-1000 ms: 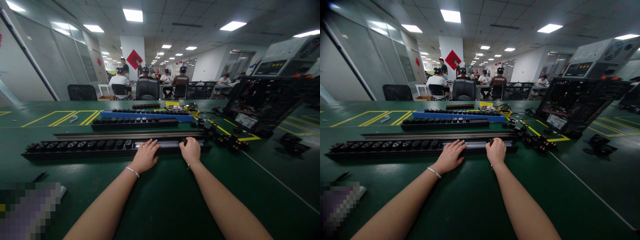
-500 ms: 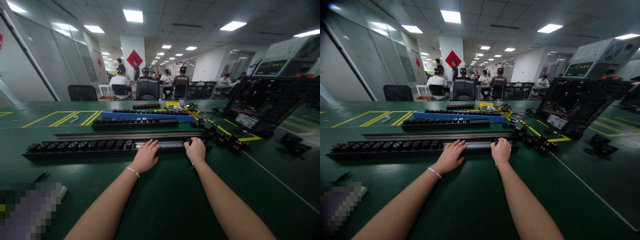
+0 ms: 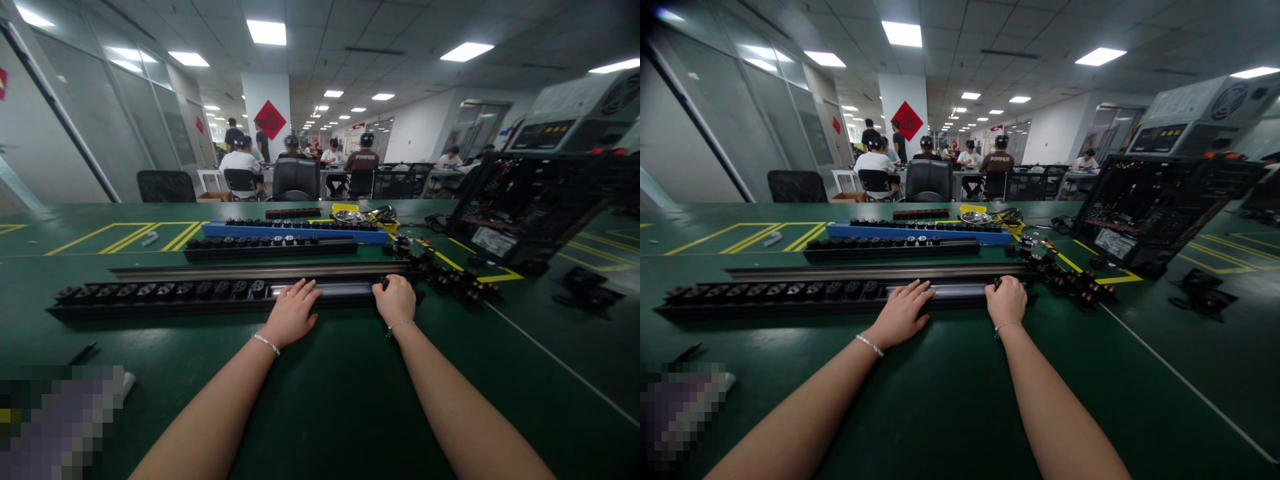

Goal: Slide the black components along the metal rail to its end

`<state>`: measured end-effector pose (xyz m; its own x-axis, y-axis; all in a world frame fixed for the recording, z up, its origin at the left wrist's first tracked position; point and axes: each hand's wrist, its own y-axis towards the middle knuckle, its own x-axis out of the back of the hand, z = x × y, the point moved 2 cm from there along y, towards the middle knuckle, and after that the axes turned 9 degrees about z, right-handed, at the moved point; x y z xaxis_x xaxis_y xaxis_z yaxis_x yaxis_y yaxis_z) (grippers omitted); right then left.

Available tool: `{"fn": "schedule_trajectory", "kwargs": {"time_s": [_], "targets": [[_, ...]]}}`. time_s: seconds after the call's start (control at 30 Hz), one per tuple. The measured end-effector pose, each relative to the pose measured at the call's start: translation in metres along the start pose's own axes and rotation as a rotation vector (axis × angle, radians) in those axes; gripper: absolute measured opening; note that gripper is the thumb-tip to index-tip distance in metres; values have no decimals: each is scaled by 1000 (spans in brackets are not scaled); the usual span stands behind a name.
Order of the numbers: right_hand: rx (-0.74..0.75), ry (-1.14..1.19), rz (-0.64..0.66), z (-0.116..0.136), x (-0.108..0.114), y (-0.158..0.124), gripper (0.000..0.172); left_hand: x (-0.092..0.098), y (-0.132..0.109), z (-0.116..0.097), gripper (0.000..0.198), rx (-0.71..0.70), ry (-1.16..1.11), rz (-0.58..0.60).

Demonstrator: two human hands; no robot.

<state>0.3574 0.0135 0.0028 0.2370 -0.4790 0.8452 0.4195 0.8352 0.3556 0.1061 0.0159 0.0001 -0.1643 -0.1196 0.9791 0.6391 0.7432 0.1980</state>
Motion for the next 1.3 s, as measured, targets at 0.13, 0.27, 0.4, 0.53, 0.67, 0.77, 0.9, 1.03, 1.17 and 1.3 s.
{"fn": "schedule_trajectory", "kwargs": {"time_s": [0.13,0.27,0.4,0.53,0.67,0.77,0.9,1.03,1.17,1.3], "targets": [[-9,5,-15,-2,1,1,37,-1,0,0,54,7,-9,-1],[-18,-10,-3,-5,3,3,38,-1,0,0,54,2,0,-7],[-32,-41,18,-9,6,6,38,-1,0,0,54,-5,4,-12],[-61,-58,26,-12,8,7,39,-1,0,0,54,1,-2,-13],[-53,-53,9,-14,8,7,39,-1,-1,0,54,5,-3,-6],[-53,-52,-2,-15,9,7,40,0,0,0,54,5,-1,-6],[-75,-60,21,-16,11,9,40,0,0,0,54,3,6,-9],[-87,-67,32,-17,13,9,40,0,0,0,53,3,12,-9],[-89,-64,22,-20,13,10,40,1,0,-1,53,7,11,3],[-100,-66,0,-25,14,11,40,2,0,-1,53,8,10,6]]}}
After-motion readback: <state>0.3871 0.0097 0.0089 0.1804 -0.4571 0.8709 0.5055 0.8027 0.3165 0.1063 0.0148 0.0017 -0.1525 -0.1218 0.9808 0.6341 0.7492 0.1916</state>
